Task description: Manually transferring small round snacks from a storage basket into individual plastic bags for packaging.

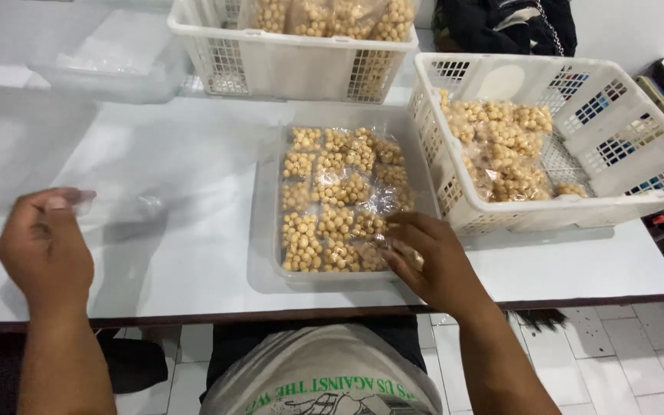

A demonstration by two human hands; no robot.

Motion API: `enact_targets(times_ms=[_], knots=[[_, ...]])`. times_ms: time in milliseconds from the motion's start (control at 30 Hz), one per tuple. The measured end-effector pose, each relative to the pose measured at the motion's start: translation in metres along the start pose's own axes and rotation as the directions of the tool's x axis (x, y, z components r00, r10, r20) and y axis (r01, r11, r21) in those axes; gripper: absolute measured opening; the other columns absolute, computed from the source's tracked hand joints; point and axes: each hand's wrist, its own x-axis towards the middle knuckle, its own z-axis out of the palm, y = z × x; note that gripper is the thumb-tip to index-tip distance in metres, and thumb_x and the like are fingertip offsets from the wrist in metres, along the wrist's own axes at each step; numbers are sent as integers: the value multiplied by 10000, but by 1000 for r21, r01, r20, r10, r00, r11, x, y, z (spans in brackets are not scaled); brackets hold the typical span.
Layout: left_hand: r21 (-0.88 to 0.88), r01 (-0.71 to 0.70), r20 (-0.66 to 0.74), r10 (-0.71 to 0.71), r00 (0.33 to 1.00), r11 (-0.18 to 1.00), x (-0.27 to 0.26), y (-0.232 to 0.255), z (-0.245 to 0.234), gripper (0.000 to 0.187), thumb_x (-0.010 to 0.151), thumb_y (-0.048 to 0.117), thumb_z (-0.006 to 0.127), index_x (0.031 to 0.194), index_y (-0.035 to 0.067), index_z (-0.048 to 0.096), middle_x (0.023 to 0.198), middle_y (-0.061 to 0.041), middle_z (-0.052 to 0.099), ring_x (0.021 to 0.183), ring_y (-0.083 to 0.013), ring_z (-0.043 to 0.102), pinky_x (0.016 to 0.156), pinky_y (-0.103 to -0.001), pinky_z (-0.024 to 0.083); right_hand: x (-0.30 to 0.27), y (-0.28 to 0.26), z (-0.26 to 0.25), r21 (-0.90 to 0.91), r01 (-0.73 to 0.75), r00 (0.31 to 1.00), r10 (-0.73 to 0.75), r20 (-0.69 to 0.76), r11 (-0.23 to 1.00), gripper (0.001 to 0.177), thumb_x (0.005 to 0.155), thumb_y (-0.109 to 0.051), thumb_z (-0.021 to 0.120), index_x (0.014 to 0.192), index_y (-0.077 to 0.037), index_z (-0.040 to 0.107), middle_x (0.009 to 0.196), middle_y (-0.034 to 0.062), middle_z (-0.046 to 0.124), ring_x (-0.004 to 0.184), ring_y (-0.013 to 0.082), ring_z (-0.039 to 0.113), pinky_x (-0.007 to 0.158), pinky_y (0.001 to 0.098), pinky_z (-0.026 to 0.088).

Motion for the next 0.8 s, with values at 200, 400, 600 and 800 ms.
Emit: enact_targets(times_ms=[200, 400, 600, 800], knots=[[-111, -1, 72, 9, 997, 994, 11, 75, -10, 274, 1459, 57, 529, 1380, -94, 744, 1259, -220, 822, 1232, -318, 804, 1168, -438, 660, 54, -57, -9, 187, 121, 992, -111, -60, 975, 731, 1227, -216, 723, 1856, -137, 358, 1916, 202, 409, 1822, 429, 413, 1499, 639, 422], [-107, -74, 236, 98, 967, 991, 20, 107, 1, 398, 1460, 204, 521, 1303, -48, 787, 1228, -147, 851, 1240, -285, 832, 1097, -390, 625, 104, -54, -21, 81, 135, 958, -109, -264, 988, 679, 1305, -318, 628, 1874, -112, 320, 1951, 200, 402, 1869, 416, 388, 1600, 654, 374], [-60, -83, 334, 98, 937, 995, 19, 115, 28, 350, 1323, 230, 546, 1275, 61, 848, 1233, -44, 861, 1178, -209, 811, 852, -359, 541, 94, -43, -18, 154, 88, 959, -42, -281, 984, 152, 1197, -197, 692, 1238, -50, 691, 1199, 136, 757, 1089, 266, 738, 939, 390, 639], [-578, 331, 166, -290, 943, 746, -42, 108, 83, 998, 1106, 790, 587, 1756, 75, 338, 1449, -245, 725, 1206, -326, 778, 1006, -432, 652, 35, -62, -4, 865, -210, 943, 329, 55, 457, 176, 1152, -219, 725, 1068, -132, 596, 1519, 310, 784, 1247, 410, 877, 927, 490, 808]])
